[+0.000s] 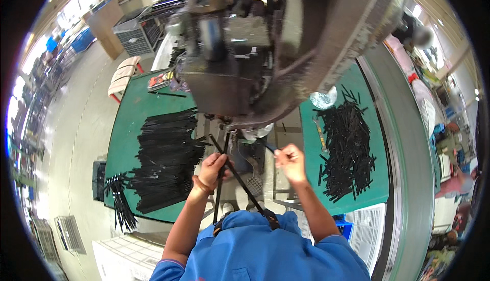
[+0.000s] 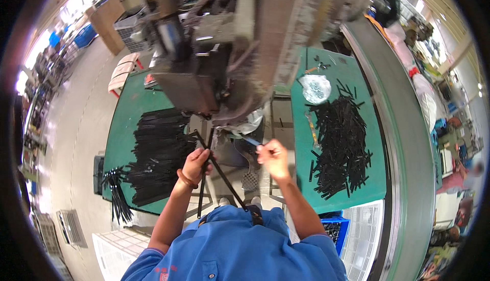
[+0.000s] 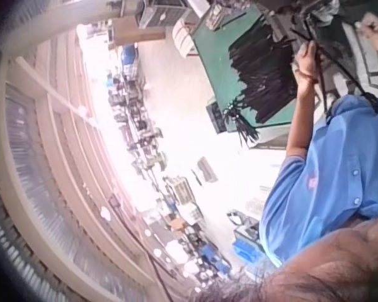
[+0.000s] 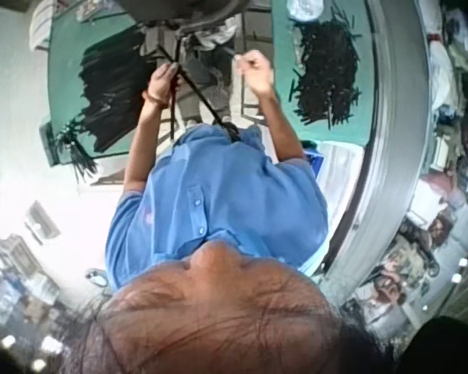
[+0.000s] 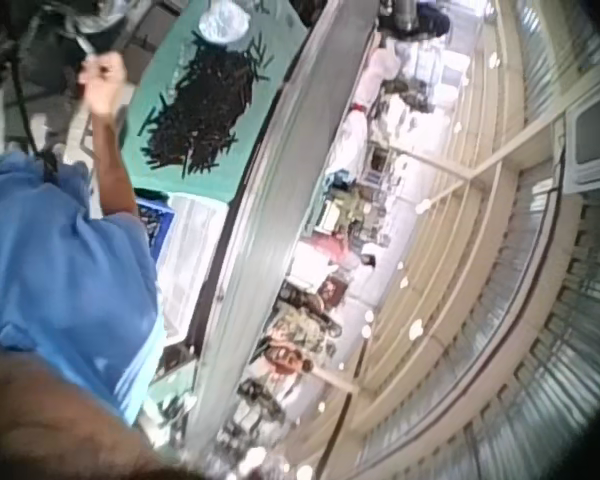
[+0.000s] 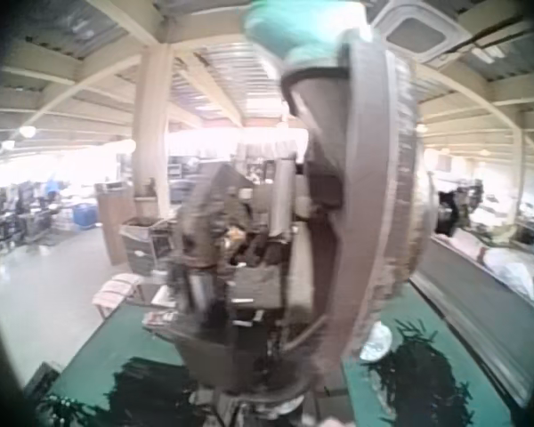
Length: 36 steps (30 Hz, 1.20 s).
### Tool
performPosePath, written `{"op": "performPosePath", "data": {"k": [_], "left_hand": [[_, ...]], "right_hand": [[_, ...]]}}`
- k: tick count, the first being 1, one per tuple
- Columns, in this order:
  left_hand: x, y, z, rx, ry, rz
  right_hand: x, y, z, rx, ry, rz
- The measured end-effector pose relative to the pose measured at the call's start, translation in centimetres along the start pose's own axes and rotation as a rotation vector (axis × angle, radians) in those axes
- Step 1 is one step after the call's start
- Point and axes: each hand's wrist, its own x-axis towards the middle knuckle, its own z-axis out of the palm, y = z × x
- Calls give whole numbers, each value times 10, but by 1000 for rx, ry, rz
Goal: The person repeatedly picks up black rods from a table, inserts them into a press-like machine, and removes the assembled pieces. The person places the finished rods into a white basket and continues the cycle.
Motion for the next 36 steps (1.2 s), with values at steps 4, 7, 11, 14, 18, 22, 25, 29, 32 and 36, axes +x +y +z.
{"op": "performPosePath", "data": {"k": [4, 7, 11, 14, 18, 22, 25, 29, 32, 36], "left_hand": [[1, 1, -4, -6, -71, 1], [3, -1, -8, -60, -108, 12], [3, 2, -9, -51, -91, -6], [3, 3, -12, -12, -100, -2], [4, 5, -14, 44, -128, -31], [-1, 13, -5, 101, -126, -21], [3, 10, -10, 100, -173, -28], [5, 9, -14, 143, -193, 3], [4, 17, -9, 110, -164, -10], [0, 17, -11, 141, -169, -24]], "right_hand": [[2, -14, 74, -166, -22, -132], [6, -8, 85, -197, 16, -171], [9, -6, 92, -217, 40, -211], [9, -7, 99, -231, 77, -197], [8, -13, 106, -353, 132, -112], [-7, -12, 107, -384, 139, 57], [-45, -3, 84, -226, 137, 106], [-93, 4, 59, -22, 189, 223], [-106, 6, 54, 81, 319, 326], [-107, 11, 50, 163, 381, 333]]}}
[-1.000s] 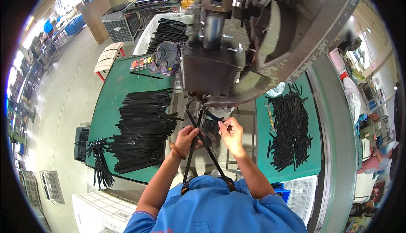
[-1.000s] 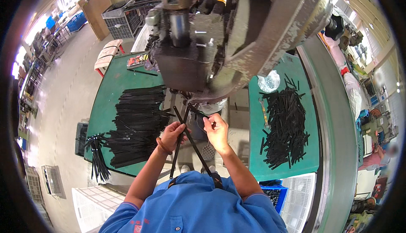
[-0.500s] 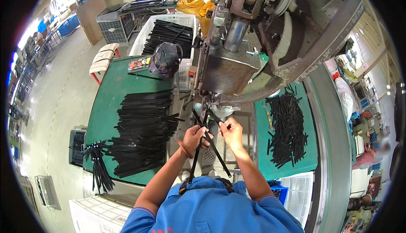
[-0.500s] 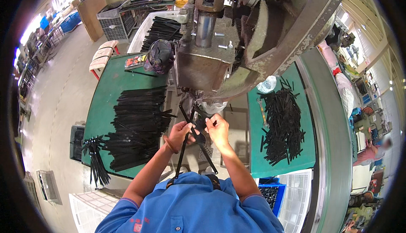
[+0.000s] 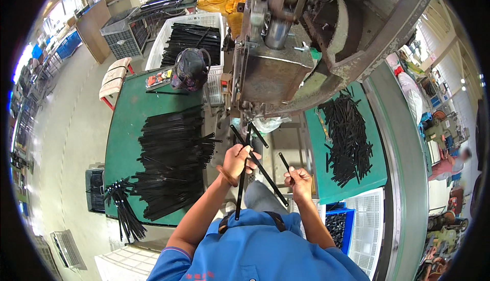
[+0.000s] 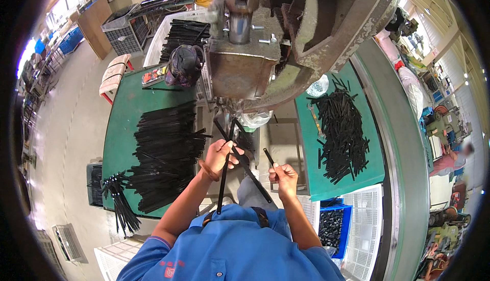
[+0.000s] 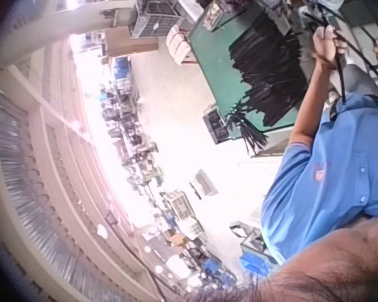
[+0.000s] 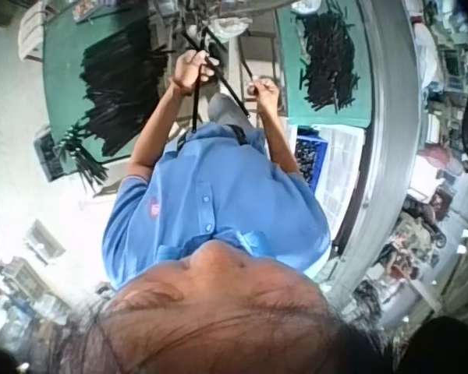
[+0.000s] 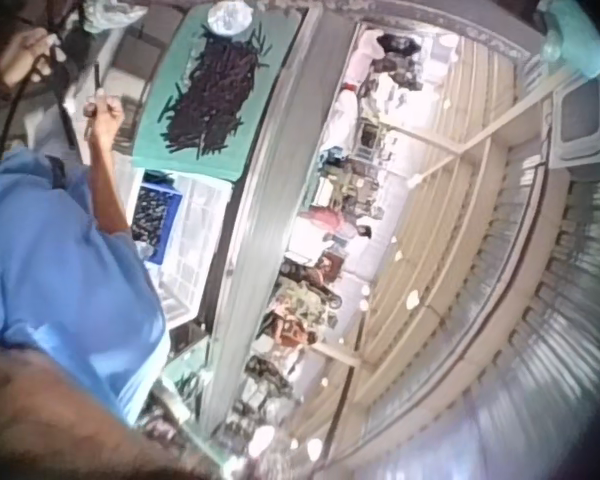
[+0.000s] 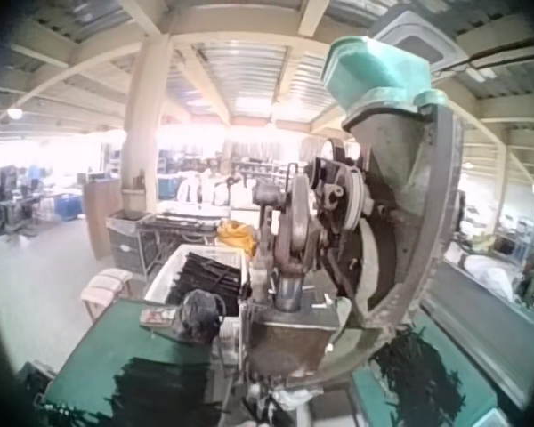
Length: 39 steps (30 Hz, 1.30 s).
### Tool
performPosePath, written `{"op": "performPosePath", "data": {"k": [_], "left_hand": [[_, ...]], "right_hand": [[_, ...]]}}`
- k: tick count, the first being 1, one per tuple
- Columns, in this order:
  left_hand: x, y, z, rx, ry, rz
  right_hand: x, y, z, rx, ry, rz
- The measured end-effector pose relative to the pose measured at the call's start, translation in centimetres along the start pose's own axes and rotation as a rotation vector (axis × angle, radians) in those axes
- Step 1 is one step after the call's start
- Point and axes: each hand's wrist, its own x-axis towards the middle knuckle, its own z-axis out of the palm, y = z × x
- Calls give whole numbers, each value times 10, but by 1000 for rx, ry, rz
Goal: The person repeatedly picks up black rods from a table, inserts them into a press-like machine, and removes the assembled pieces. The person places the finished rods into a white basket and continues the cycle.
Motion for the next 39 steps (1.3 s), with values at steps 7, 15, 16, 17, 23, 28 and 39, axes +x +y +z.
{"op": "performPosePath", "data": {"k": [7, 15, 16, 17, 23, 28, 39], "left_hand": [[0, 6, 7, -82, 7, -7], [-6, 14, 11, -24, 14, 76], [-9, 18, 12, -32, 7, 73], [-12, 21, 12, -41, 0, 70], [-40, 18, -18, -155, 82, 57], [-53, -2, -50, -194, 185, 151], [-68, -24, -38, -244, 307, 156]], "right_hand": [[13, -4, 2, 86, 18, 31], [-7, -14, -3, 159, -10, 89], [-6, -18, -2, 170, -17, 90], [-7, -23, 1, 148, -40, 85], [18, -39, 55, -226, -319, -210], [41, -32, 108, -313, -381, -403], [61, -27, 118, -178, -364, -41]]}}
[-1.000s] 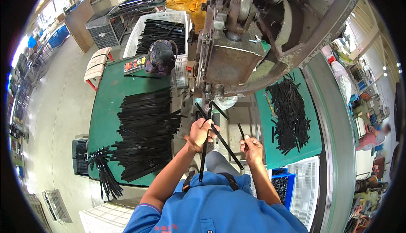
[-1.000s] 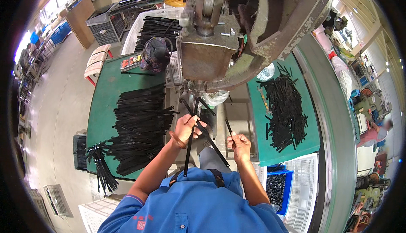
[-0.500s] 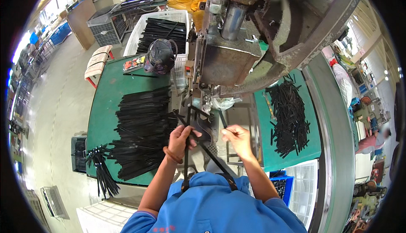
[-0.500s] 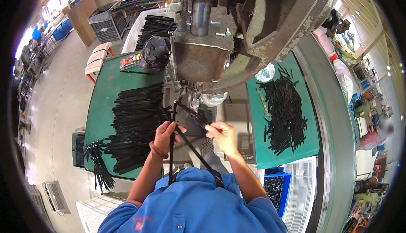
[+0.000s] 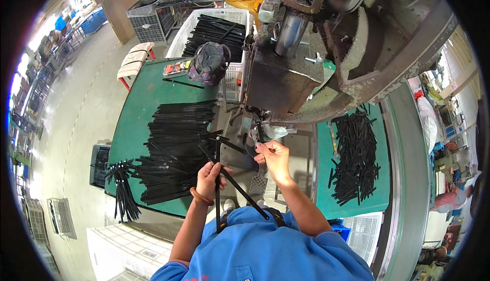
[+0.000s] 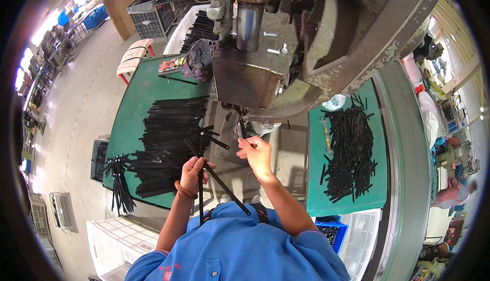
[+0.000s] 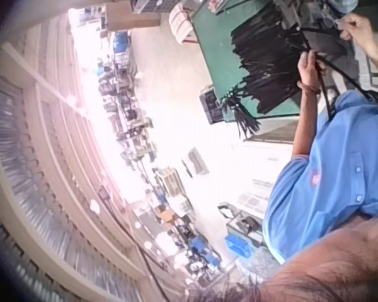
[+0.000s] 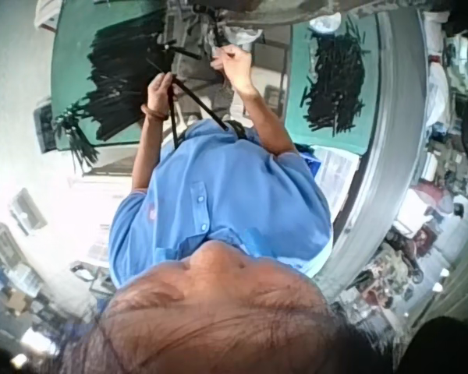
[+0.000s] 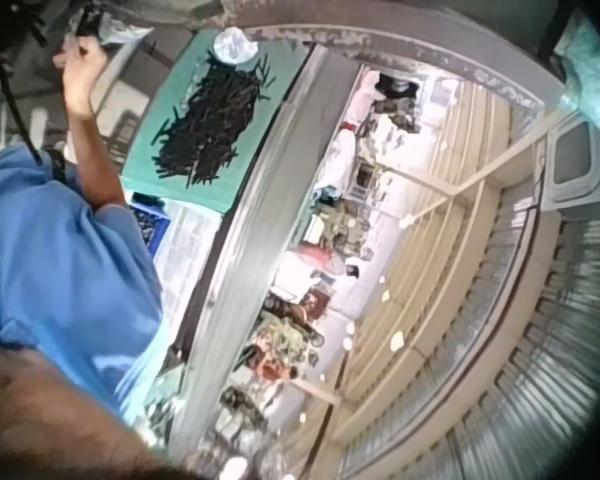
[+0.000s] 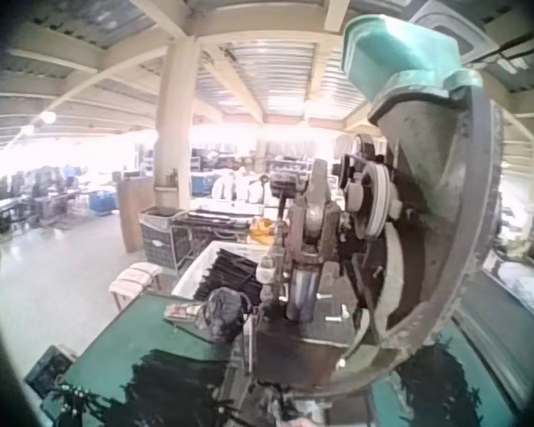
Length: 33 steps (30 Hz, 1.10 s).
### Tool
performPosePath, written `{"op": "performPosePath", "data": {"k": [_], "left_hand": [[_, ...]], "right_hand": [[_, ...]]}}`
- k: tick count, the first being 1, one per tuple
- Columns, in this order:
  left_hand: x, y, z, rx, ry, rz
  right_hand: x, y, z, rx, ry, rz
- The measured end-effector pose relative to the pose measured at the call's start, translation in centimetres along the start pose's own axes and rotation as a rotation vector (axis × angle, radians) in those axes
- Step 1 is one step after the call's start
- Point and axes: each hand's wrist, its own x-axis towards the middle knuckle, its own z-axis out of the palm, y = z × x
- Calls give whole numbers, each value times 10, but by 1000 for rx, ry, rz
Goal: The person repeatedly picks up black rods from a table, inserts them into a press-like machine, and removes the assembled pieces. The person places the finished rods into a white basket and continues the cycle.
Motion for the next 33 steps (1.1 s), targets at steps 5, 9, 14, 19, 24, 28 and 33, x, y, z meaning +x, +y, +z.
{"op": "performPosePath", "data": {"k": [5, 9, 14, 19, 24, 28, 33], "left_hand": [[-3, 2, 1, 42, 25, 21], [-4, 5, -2, 39, 41, 61], [-9, 12, -1, 48, 64, 88], [-14, 17, -9, 50, 65, 101], [-21, 21, -9, 70, 52, 112], [-21, 25, 3, 69, -10, 112], [-17, 22, 11, 73, -36, 92]], "right_hand": [[0, -4, 4, -126, -34, 54], [7, -7, 6, -286, -69, -14], [1, 8, 19, -191, -58, 101], [1, 17, 2, -238, -289, -106], [15, -19, -29, -552, -52, -493], [65, -6, -19, 21, 28, -196], [68, 5, 6, 35, -24, -231]]}}
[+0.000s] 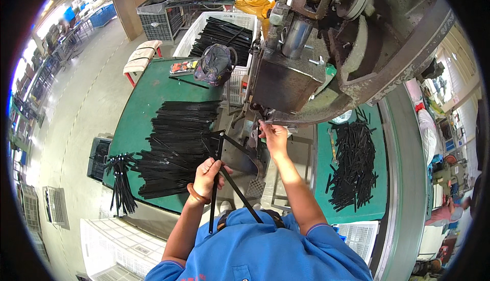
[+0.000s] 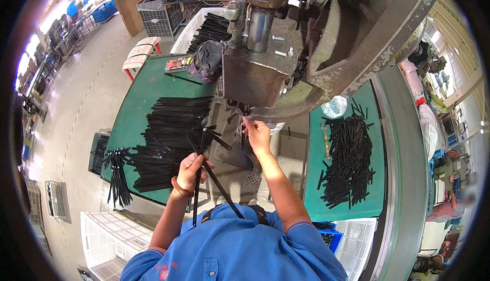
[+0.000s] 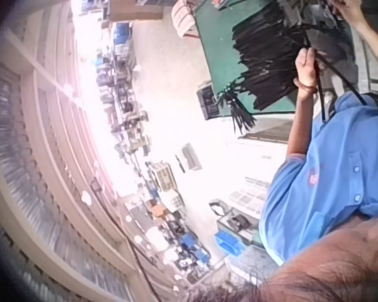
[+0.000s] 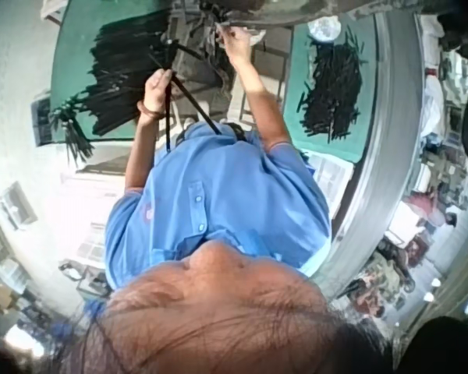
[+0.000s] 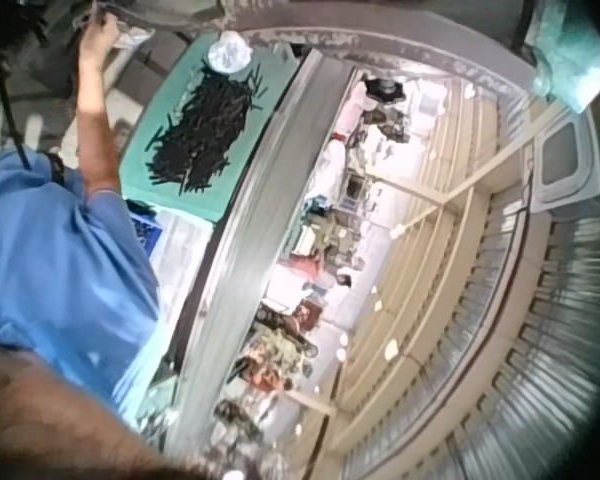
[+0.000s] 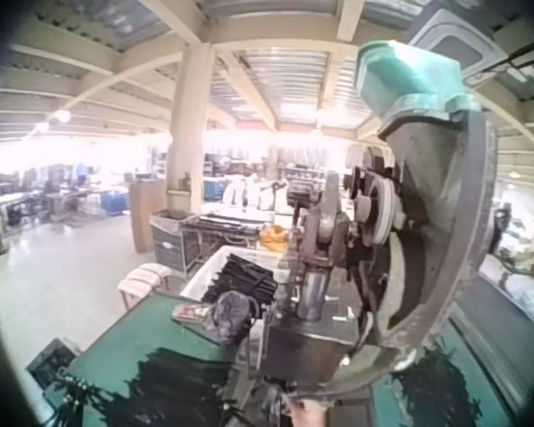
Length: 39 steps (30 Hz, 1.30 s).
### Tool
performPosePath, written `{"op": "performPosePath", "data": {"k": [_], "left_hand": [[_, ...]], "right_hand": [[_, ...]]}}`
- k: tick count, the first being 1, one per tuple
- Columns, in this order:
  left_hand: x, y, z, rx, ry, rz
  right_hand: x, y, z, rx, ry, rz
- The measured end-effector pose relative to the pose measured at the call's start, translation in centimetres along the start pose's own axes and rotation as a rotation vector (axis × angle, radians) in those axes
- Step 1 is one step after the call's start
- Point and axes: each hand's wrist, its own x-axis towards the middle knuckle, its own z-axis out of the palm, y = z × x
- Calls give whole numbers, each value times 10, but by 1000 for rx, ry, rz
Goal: The person repeatedly picks up black rods from a table, inserts them into a press-like machine, and removes the assembled pieces. The person places the finished rods into a white basket and continues the cycle.
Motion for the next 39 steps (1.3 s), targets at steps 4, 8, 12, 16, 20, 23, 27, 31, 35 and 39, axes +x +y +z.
{"op": "performPosePath", "data": {"k": [4, 8, 12, 16, 20, 23, 27, 31, 35, 39], "left_hand": [[0, -5, 3, 1, -36, -21], [4, -6, 12, 14, -83, -60], [16, -5, 35, 5, -135, -137], [32, -6, 62, 62, -231, -107], [53, -20, 91, 41, -292, -120], [68, -36, 105, 105, -258, -114], [76, -49, 108, 45, -239, -83], [76, -59, 103, 21, -212, -159], [64, -56, 98, -3, -279, -159], [56, -55, 80, -97, -422, -185]], "right_hand": [[0, 4, 10, -55, 59, -108], [-3, -4, 9, 67, 12, 116], [-3, -4, 1, 414, -18, 236], [-13, 0, -44, 416, 94, 218], [-59, -16, -93, 124, -26, 311], [-105, -36, -102, 31, -308, 382], [-128, -56, -82, -242, -355, 376], [-133, -53, -77, -257, -269, 375], [-138, -55, -66, -177, -222, 361], [-150, -45, -55, -156, -194, 300]]}}
